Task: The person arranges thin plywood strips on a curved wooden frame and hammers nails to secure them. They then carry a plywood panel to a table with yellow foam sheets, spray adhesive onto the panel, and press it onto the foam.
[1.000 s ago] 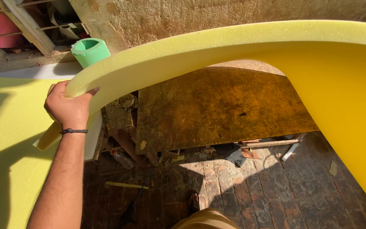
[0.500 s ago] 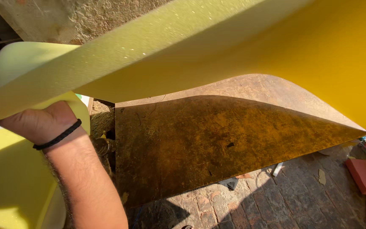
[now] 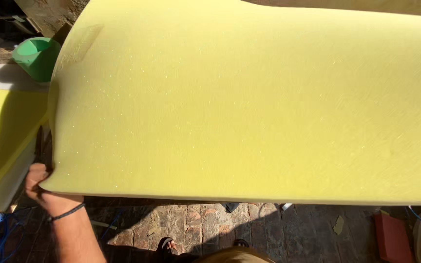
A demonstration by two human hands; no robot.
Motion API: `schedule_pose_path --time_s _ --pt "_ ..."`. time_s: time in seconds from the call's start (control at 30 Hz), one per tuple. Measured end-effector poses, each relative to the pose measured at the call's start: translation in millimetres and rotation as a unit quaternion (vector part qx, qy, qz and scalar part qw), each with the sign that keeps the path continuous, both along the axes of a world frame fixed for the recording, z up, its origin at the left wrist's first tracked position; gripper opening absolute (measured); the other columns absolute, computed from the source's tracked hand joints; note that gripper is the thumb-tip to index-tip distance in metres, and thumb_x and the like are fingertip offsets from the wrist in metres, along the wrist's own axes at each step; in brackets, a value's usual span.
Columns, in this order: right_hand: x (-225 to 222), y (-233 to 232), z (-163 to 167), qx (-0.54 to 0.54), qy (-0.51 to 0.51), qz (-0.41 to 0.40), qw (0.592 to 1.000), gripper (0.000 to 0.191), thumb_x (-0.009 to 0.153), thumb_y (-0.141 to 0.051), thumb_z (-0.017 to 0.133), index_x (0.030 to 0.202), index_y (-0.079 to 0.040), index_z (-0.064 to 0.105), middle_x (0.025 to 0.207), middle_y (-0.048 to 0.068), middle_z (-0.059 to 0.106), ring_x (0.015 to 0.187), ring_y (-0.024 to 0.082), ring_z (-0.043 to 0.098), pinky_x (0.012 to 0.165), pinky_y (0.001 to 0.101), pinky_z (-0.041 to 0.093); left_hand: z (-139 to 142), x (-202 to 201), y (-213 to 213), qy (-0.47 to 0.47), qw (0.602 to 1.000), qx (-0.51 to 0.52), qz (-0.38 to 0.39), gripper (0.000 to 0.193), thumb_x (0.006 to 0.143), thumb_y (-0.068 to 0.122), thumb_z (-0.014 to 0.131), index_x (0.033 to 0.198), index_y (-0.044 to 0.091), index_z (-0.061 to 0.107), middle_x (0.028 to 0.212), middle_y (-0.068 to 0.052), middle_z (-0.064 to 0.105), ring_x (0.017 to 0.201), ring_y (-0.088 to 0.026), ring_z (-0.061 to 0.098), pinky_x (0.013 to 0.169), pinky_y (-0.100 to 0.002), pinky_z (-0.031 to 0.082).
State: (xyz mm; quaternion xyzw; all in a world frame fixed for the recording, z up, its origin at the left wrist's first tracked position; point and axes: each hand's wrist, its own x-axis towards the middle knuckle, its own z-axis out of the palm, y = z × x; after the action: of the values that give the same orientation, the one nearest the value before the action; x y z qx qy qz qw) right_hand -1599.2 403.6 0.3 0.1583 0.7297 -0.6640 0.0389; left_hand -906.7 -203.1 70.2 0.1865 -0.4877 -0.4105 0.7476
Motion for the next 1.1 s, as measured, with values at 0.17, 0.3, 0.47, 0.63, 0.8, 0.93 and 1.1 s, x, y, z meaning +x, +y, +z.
schedule_pose_path --time_s 0.17,0.3,0.47,0.63,0.8,0.93,1.1 --pt "-67 -19 -28 0.013 -0.030 -0.001 0.999 0.069 0.094 -0.030 0.075 0.152 -0.006 0.046 0.148 0.014 0.056 0.134 0.031 0.056 0.102 0.0475 0.049 -94 -3 70 -0.459 0.868 0.059 0.181 0.022 0.076 -0.014 0.070 0.089 0.004 0.070 0.105 -0.004 0.070 0.100 -0.018 0.068 0.093 -0.031 0.054" --pt "-85 -45 -48 0.014 -0.047 0.013 0.999 0.068 0.092 -0.027 0.078 0.150 -0.005 0.049 0.146 0.013 0.058 0.131 0.029 0.058 0.100 0.0454 0.050 -137 -64 88 -0.675 0.711 0.046 0.191 0.038 0.067 -0.016 0.066 0.084 0.017 0.075 0.105 0.004 0.074 0.104 -0.023 0.067 0.088 -0.038 0.054" --pt "-87 -69 -87 0.011 -0.066 0.041 0.997 0.067 0.090 -0.024 0.081 0.148 -0.004 0.053 0.144 0.012 0.061 0.128 0.027 0.060 0.098 0.0429 0.051 -154 -104 126 -0.745 0.639 0.043 0.186 0.036 0.059 -0.008 0.074 0.081 0.019 0.074 0.098 0.004 0.069 0.100 -0.025 0.062 0.090 -0.040 0.049" --pt "-103 -45 -121 0.044 -0.031 0.023 0.998 0.070 0.088 -0.020 0.083 0.148 -0.006 0.049 0.141 0.011 0.061 0.124 0.025 0.061 0.093 0.0409 0.052 -131 -103 142 -0.714 0.666 -0.042 0.214 0.038 0.069 -0.007 0.072 0.092 0.023 0.075 0.108 0.007 0.067 0.104 -0.022 0.060 0.091 -0.036 0.047" --pt "-72 -33 -165 -0.016 -0.047 -0.020 0.999 0.064 0.087 -0.017 0.085 0.139 0.000 0.053 0.137 0.015 0.062 0.121 0.026 0.063 0.095 0.0382 0.053 -124 -60 114 -0.794 0.553 0.094 0.234 0.036 0.072 -0.003 0.076 0.096 0.024 0.074 0.113 0.006 0.067 0.105 -0.022 0.059 0.097 -0.040 0.047" --pt "-36 -52 -198 0.014 -0.095 0.041 0.995 0.059 0.091 -0.018 0.082 0.140 -0.001 0.055 0.136 0.011 0.060 0.122 0.025 0.057 0.099 0.0413 0.047 -161 -33 91 -0.890 0.357 0.273 0.079 0.044 0.070 -0.003 0.077 0.102 0.026 0.072 0.120 0.003 0.064 0.117 -0.024 0.057 0.106 -0.040 0.047" --pt "-75 -153 -180 0.000 -0.123 0.074 0.990 0.057 0.091 -0.022 0.085 0.129 0.010 0.057 0.131 0.021 0.063 0.121 0.031 0.062 0.100 0.0416 0.049 -185 -21 89 -0.830 0.484 0.202 0.192 0.048 0.072 -0.005 0.075 0.108 0.026 0.071 0.126 0.000 0.064 0.125 -0.028 0.060 0.109 -0.041 0.050"
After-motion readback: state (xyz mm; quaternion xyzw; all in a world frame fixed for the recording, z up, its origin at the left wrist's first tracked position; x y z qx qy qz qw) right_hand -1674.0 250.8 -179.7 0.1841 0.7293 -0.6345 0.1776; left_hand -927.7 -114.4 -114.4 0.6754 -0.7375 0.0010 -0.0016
